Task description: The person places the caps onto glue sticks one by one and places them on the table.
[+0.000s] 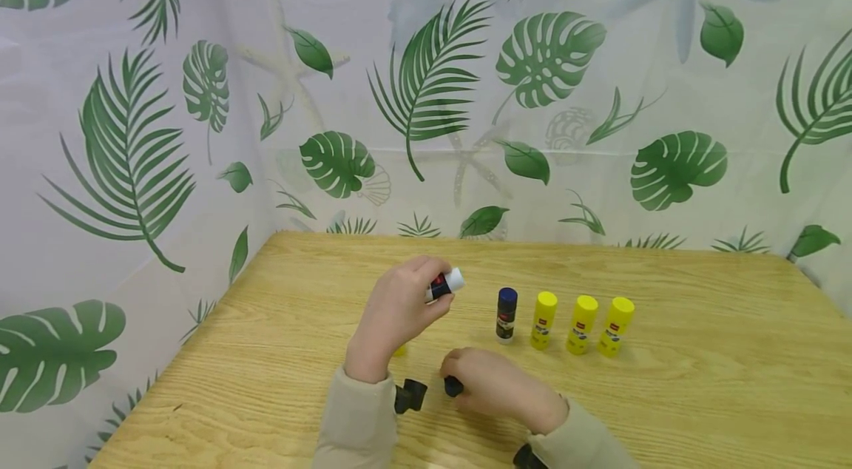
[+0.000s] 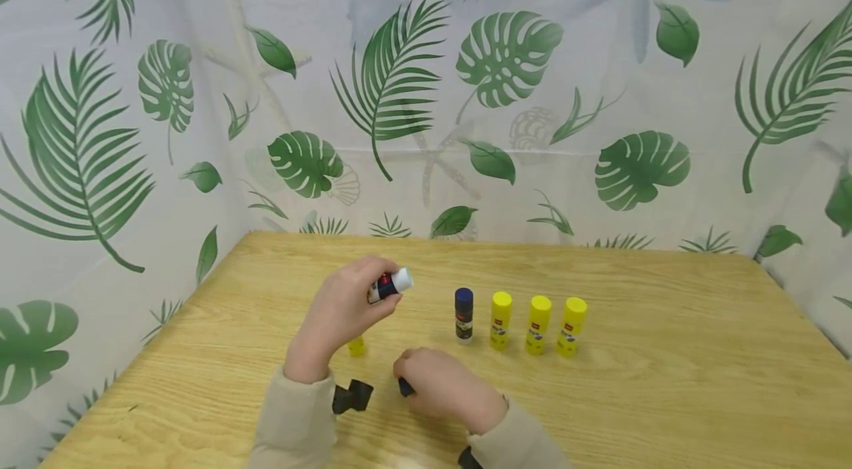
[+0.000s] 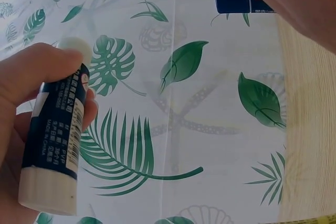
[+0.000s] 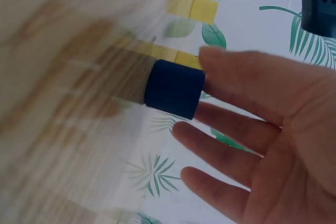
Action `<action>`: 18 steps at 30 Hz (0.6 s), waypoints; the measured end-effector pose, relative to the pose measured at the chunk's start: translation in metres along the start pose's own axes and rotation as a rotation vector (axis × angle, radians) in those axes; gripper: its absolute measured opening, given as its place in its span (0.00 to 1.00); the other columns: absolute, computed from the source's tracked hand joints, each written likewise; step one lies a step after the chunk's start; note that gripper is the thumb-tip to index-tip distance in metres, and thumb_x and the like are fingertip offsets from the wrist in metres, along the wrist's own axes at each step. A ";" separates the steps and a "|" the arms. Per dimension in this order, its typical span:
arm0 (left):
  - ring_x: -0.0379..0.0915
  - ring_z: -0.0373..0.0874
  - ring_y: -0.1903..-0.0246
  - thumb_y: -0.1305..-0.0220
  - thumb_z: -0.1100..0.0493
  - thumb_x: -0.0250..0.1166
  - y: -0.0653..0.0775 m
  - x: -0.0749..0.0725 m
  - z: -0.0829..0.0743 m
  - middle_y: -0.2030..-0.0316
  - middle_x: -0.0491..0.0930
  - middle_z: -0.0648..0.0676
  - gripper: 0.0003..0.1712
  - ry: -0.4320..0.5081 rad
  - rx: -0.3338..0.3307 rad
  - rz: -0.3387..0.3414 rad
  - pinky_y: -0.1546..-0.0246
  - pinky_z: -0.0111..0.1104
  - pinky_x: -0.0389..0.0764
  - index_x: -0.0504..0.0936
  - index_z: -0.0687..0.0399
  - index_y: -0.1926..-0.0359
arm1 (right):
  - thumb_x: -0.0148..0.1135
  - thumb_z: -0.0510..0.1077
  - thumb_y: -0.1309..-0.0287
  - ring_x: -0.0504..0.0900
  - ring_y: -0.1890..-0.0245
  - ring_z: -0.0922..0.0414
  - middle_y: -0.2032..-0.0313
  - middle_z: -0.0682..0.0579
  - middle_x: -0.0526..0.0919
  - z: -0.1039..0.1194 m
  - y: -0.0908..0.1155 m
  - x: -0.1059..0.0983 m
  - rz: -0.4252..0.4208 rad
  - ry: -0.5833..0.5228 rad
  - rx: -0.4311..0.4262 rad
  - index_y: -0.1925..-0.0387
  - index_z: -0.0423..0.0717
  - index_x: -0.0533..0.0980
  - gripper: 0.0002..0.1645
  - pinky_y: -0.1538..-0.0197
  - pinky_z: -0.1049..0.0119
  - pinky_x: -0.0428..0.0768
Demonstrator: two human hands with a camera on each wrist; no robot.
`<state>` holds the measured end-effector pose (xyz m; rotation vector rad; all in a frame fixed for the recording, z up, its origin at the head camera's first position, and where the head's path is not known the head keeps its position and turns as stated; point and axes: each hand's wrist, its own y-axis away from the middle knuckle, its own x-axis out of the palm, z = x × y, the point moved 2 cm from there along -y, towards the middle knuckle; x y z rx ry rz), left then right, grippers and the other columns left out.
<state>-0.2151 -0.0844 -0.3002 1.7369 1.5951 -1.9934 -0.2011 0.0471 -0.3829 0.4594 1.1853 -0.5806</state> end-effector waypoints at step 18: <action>0.73 0.38 0.73 0.48 0.61 0.64 0.001 0.001 0.001 0.66 0.78 0.51 0.12 0.050 -0.006 0.037 0.72 0.28 0.74 0.78 0.56 0.60 | 0.65 0.30 0.61 0.69 0.78 0.63 0.76 0.56 0.73 -0.003 0.005 -0.001 -0.044 0.037 0.114 0.72 0.46 0.74 0.13 0.75 0.70 0.69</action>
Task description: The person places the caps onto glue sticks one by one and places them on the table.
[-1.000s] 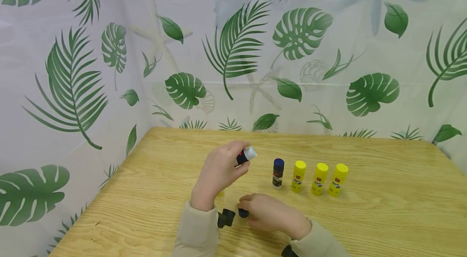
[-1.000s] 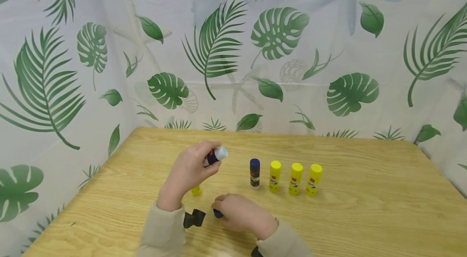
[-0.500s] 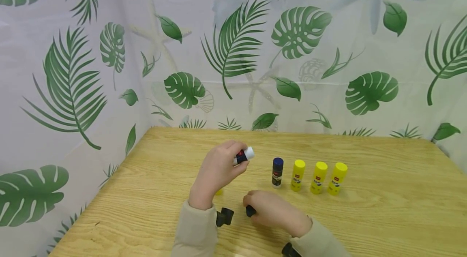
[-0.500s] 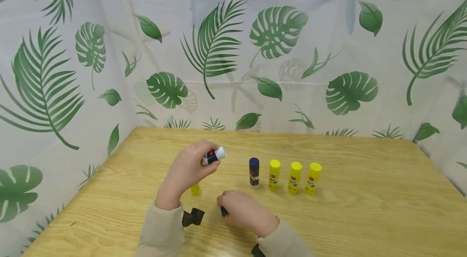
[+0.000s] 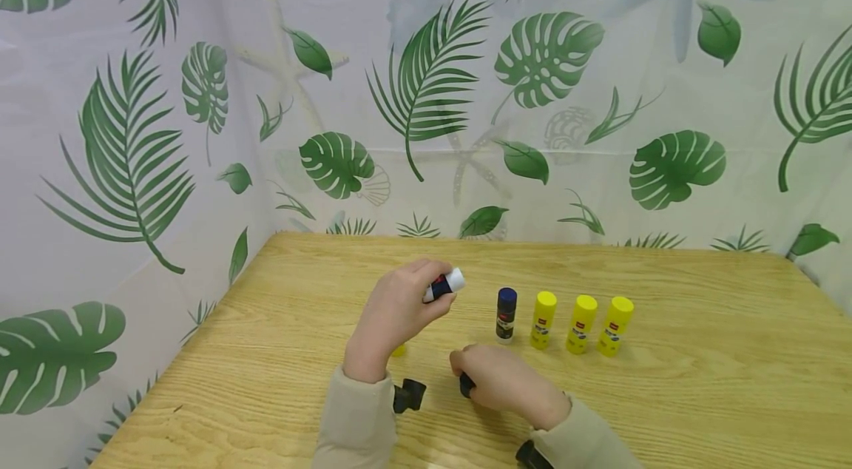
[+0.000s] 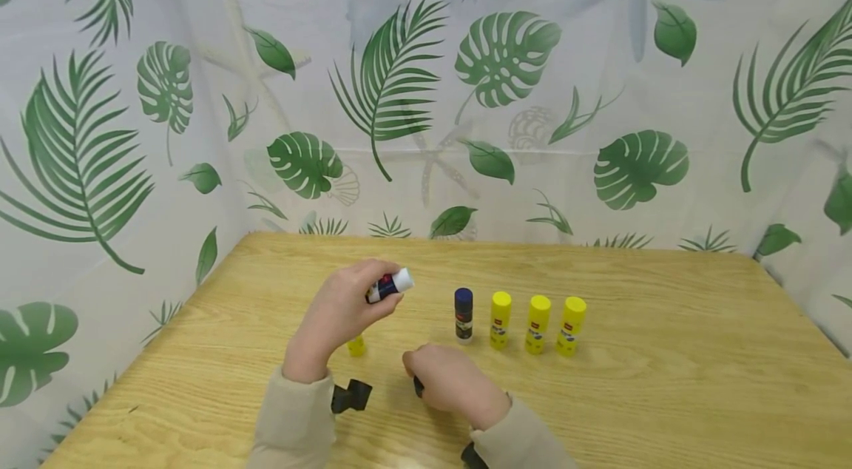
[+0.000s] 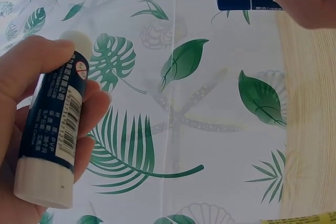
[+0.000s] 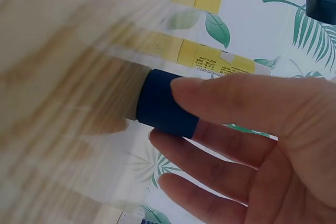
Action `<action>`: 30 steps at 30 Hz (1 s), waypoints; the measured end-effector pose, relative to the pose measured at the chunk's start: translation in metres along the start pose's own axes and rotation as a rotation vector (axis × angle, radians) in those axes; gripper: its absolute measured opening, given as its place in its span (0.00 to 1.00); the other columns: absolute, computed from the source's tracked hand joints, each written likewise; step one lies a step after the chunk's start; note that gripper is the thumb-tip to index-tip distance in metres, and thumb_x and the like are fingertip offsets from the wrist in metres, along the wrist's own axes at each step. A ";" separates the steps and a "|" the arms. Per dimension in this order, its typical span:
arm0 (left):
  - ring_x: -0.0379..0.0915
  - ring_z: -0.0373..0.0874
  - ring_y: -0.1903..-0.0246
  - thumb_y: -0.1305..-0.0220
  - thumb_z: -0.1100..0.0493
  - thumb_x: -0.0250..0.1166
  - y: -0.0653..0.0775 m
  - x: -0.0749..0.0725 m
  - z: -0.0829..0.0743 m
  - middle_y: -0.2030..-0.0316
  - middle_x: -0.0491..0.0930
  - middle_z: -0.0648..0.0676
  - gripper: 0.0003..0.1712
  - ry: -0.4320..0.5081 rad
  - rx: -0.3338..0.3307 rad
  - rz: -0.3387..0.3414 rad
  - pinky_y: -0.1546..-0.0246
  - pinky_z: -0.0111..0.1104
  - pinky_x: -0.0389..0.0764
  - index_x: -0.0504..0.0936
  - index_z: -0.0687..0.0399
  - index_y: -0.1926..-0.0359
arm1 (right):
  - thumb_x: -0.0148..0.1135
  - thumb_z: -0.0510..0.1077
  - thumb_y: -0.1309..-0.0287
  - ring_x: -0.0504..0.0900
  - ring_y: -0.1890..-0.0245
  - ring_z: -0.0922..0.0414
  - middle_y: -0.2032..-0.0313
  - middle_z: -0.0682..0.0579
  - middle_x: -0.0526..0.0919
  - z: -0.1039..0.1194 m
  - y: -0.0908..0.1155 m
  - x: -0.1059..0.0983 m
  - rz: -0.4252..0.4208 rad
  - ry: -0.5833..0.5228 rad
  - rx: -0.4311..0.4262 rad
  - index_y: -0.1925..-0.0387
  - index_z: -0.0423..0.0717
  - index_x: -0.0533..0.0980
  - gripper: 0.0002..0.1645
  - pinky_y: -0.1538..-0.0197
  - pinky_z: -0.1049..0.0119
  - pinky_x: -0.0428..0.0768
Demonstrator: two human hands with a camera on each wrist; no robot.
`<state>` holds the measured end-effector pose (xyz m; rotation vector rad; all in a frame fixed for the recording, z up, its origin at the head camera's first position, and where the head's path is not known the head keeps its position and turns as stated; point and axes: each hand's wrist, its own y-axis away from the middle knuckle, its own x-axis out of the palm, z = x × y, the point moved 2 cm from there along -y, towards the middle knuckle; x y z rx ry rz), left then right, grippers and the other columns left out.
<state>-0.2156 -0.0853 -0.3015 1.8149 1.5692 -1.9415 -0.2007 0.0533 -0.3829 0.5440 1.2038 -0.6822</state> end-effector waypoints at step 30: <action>0.72 0.37 0.74 0.49 0.62 0.62 -0.001 0.000 -0.006 0.64 0.78 0.52 0.16 0.003 0.045 0.078 0.74 0.25 0.73 0.77 0.57 0.56 | 0.63 0.33 0.54 0.72 0.71 0.62 0.68 0.53 0.74 -0.009 0.035 -0.074 -0.390 -0.162 -0.040 0.65 0.41 0.72 0.12 0.70 0.71 0.73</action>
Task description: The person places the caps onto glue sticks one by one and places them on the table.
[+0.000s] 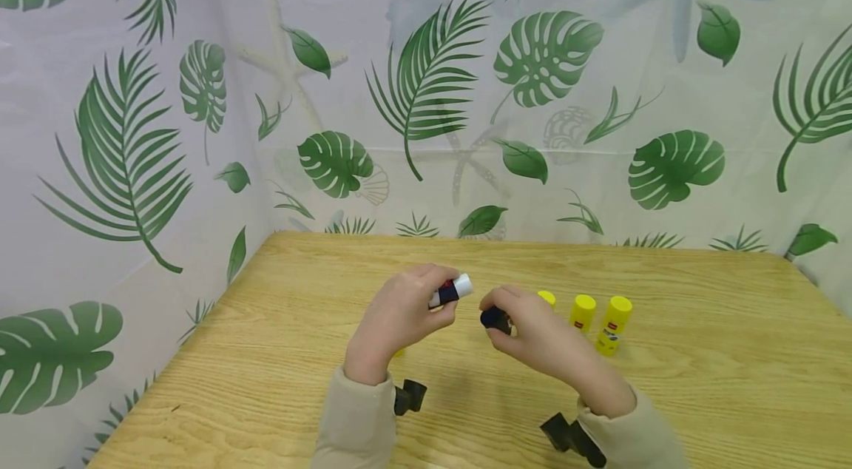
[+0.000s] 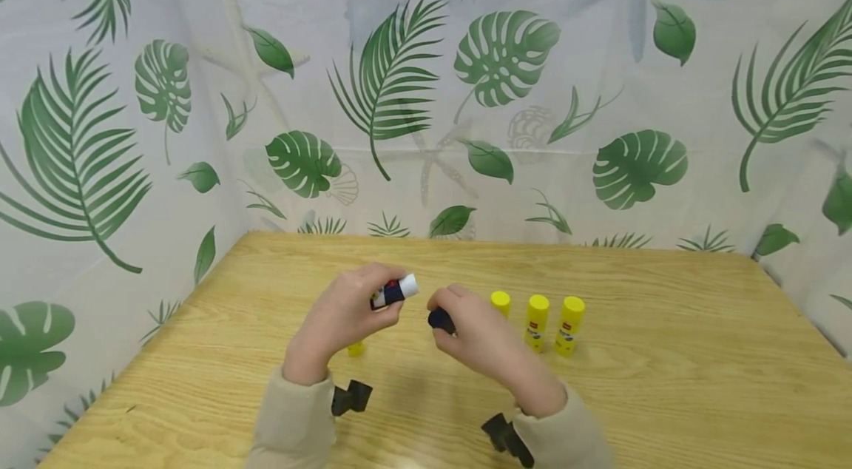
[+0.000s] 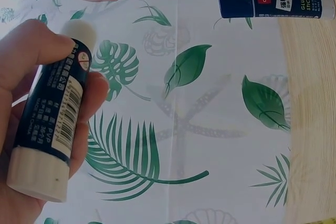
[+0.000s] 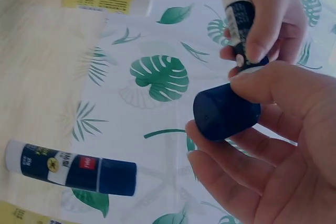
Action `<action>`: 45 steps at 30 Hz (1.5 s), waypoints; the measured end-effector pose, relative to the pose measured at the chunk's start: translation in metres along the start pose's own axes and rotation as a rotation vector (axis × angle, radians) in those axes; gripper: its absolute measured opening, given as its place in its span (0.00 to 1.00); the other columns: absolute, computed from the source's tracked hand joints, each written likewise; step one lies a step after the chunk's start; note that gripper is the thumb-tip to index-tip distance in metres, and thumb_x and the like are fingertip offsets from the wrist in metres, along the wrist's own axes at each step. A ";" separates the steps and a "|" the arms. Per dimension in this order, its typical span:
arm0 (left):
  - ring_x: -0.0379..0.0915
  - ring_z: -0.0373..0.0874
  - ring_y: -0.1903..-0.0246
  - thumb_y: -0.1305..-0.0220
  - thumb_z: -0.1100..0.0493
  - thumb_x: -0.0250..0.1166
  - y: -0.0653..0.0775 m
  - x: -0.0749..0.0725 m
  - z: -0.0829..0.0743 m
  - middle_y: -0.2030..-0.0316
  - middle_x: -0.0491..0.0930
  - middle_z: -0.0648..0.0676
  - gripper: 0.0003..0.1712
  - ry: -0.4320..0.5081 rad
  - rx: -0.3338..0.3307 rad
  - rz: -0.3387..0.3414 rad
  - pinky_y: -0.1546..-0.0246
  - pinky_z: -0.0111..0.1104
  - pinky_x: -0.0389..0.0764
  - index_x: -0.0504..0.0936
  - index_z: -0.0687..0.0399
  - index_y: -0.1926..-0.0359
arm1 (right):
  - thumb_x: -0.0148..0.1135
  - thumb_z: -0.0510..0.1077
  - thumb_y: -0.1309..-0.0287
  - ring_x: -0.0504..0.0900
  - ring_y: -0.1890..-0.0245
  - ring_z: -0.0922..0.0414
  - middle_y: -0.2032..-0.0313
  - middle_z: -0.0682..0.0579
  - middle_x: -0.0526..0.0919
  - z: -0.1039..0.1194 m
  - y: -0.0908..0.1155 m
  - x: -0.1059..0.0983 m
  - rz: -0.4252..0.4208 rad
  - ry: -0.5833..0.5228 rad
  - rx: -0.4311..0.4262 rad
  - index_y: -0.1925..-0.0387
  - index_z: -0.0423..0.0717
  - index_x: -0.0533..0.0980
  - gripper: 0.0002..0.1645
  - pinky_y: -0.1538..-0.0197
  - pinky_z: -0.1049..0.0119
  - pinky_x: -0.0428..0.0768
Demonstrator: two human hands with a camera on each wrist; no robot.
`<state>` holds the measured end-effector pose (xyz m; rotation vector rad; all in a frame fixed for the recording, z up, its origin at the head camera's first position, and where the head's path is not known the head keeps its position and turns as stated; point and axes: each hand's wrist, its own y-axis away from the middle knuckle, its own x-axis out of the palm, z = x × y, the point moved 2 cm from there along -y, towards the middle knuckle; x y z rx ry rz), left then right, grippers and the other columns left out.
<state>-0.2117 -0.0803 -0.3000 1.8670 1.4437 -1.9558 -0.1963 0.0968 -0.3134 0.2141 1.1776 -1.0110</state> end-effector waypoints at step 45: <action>0.61 0.34 0.81 0.48 0.65 0.58 -0.005 0.003 -0.014 0.75 0.73 0.46 0.08 0.037 0.104 0.058 0.78 0.21 0.63 0.77 0.57 0.64 | 0.64 0.33 0.53 0.76 0.70 0.62 0.68 0.54 0.78 -0.002 0.003 -0.012 -0.187 -0.030 0.022 0.63 0.43 0.72 0.14 0.68 0.68 0.75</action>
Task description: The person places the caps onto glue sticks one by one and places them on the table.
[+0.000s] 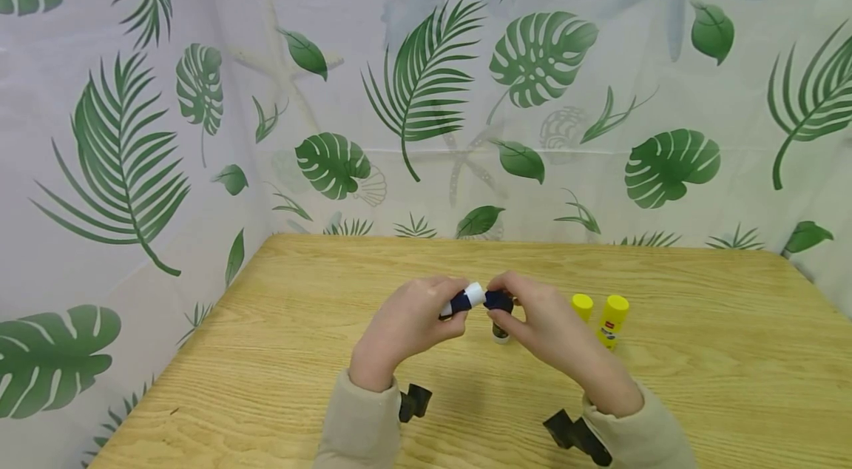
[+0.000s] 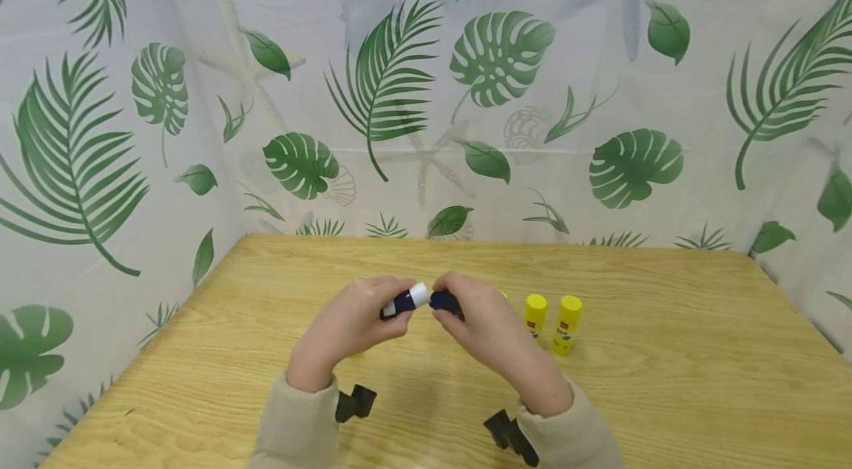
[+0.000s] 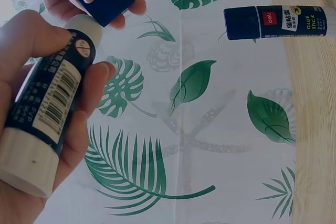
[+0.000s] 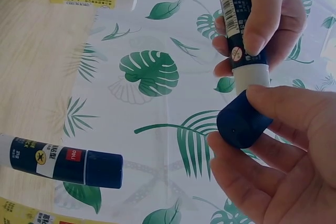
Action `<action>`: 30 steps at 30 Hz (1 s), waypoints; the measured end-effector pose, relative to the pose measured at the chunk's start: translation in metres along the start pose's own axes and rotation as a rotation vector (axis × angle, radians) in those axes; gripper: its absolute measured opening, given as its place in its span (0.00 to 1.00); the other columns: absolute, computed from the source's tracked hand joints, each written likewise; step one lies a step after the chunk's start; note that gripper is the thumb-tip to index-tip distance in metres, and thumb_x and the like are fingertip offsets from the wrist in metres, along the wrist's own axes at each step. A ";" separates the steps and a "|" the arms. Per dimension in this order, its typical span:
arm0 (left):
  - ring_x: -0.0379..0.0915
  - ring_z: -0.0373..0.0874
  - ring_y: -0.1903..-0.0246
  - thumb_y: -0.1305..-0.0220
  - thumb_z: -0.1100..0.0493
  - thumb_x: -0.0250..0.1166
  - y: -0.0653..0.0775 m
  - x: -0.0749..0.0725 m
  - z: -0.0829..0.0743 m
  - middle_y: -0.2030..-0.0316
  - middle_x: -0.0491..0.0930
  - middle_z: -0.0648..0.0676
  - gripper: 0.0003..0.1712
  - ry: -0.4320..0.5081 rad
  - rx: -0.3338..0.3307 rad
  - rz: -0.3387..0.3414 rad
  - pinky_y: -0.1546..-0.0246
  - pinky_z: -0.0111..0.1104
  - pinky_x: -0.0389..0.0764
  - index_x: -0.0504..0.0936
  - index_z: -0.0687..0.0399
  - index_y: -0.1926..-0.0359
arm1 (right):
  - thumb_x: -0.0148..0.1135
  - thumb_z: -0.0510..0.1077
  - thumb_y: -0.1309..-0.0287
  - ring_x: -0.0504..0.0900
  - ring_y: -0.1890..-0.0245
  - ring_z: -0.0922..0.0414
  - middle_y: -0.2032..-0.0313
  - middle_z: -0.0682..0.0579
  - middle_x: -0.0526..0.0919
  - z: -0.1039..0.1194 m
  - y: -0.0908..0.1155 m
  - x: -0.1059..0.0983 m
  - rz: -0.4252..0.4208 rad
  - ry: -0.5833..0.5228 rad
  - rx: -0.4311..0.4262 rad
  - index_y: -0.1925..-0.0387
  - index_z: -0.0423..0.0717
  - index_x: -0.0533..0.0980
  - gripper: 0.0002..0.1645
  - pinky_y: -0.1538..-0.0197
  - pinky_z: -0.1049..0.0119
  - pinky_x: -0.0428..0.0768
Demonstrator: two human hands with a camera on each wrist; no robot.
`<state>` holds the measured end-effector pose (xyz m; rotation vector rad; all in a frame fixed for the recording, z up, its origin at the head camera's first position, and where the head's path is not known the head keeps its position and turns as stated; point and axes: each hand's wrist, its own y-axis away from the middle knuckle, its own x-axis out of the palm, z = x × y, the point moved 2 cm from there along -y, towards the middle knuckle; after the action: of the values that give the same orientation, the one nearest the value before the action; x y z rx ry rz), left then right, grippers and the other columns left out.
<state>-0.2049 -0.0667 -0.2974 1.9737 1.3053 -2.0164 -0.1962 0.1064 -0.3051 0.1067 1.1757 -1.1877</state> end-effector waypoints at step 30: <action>0.58 0.34 0.84 0.45 0.64 0.57 0.000 -0.002 -0.006 0.80 0.67 0.44 0.04 0.023 0.087 0.009 0.81 0.20 0.59 0.75 0.55 0.67 | 0.67 0.30 0.60 0.77 0.68 0.61 0.68 0.54 0.77 0.008 0.000 -0.005 -0.067 -0.005 -0.046 0.66 0.42 0.73 0.16 0.64 0.67 0.76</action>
<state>-0.1999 -0.0650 -0.2945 2.0404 1.2311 -2.0873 -0.1906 0.1049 -0.2977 0.0296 1.2091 -1.2176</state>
